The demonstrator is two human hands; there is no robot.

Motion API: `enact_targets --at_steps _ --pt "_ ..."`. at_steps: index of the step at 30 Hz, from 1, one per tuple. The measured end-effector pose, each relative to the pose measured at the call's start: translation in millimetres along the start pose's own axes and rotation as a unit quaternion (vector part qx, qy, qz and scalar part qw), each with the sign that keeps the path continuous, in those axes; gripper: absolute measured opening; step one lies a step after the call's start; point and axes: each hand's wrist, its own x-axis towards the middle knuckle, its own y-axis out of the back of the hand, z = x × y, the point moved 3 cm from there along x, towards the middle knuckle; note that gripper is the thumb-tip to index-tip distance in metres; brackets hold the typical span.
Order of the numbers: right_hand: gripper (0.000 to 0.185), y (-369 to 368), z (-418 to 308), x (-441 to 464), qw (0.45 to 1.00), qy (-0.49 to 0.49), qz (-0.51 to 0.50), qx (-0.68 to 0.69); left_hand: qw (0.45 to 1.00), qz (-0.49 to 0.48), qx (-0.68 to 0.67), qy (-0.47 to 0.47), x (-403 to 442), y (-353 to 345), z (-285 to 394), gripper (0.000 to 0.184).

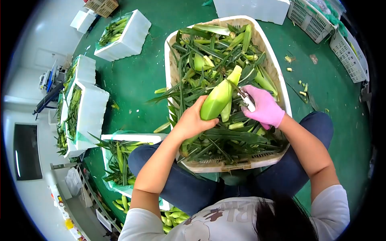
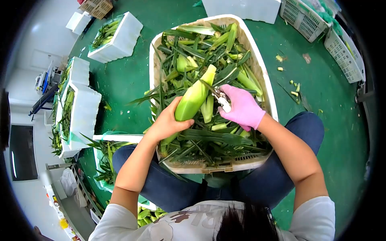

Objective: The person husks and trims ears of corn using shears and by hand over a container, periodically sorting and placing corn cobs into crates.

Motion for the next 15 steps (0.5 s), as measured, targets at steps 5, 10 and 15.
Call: enact_targets --at_steps 5,10,15 --pt "0.022 -35 20 0 0.925 -0.215 -0.052 0.309 0.995 0.002 -0.094 -0.028 -4 -6 -11 0.056" --pt "0.039 -31 9 5 0.832 -0.217 0.049 0.508 0.995 0.083 0.002 -0.061 -1 -23 -11 0.075" --pt "0.036 -11 5 0 0.846 -0.131 0.088 0.509 0.972 0.004 -0.221 -0.083 2 -28 5 0.076"
